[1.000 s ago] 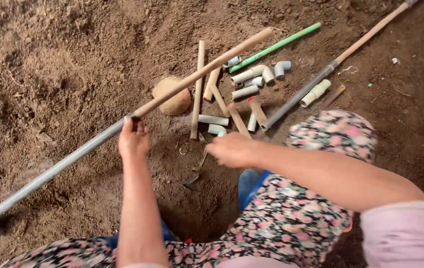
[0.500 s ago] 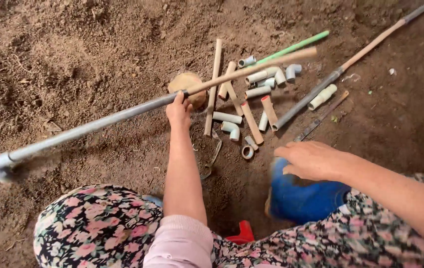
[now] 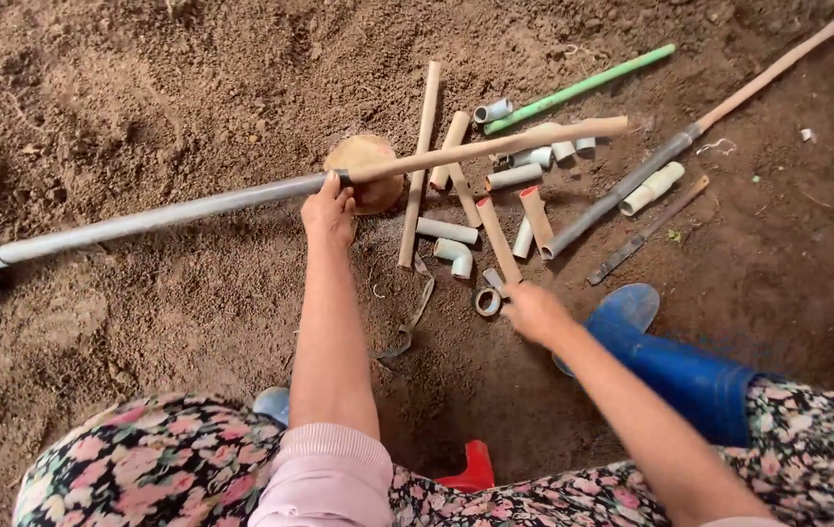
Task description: Assembling a network of PVC pipes and fittings by hand on the ground.
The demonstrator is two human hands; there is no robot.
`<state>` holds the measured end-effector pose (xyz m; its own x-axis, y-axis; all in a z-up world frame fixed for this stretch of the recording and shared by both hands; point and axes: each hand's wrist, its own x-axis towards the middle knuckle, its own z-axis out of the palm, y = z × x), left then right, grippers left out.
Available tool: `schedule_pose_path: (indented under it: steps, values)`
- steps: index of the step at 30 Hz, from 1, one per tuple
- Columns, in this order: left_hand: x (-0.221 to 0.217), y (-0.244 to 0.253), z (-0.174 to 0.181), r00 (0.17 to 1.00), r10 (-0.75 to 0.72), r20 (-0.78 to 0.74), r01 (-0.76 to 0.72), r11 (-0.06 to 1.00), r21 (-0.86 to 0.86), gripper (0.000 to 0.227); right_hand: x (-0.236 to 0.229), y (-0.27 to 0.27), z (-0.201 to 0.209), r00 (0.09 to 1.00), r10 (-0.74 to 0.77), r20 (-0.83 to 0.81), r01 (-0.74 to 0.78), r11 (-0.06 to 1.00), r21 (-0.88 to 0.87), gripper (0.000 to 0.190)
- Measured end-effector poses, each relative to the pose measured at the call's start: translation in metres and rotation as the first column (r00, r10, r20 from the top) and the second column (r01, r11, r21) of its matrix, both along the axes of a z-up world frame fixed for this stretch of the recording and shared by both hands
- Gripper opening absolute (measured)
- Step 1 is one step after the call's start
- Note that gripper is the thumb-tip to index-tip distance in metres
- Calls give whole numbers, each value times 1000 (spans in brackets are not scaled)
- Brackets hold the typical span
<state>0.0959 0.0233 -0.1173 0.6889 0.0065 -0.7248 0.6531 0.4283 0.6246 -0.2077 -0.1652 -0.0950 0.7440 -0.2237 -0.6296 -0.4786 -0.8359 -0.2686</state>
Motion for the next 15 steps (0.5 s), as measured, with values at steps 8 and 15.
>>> schedule_pose_path:
  steps: [8,15]
  values:
    - [4,9,-10,998,53,32,-54,998,32,41,-6,40,-23,978,-102,180,94,994,52,39]
    - [-6,93,3,984,152,96,-158,985,63,55,92,-8,108,448,57,892,451,847,-281,53]
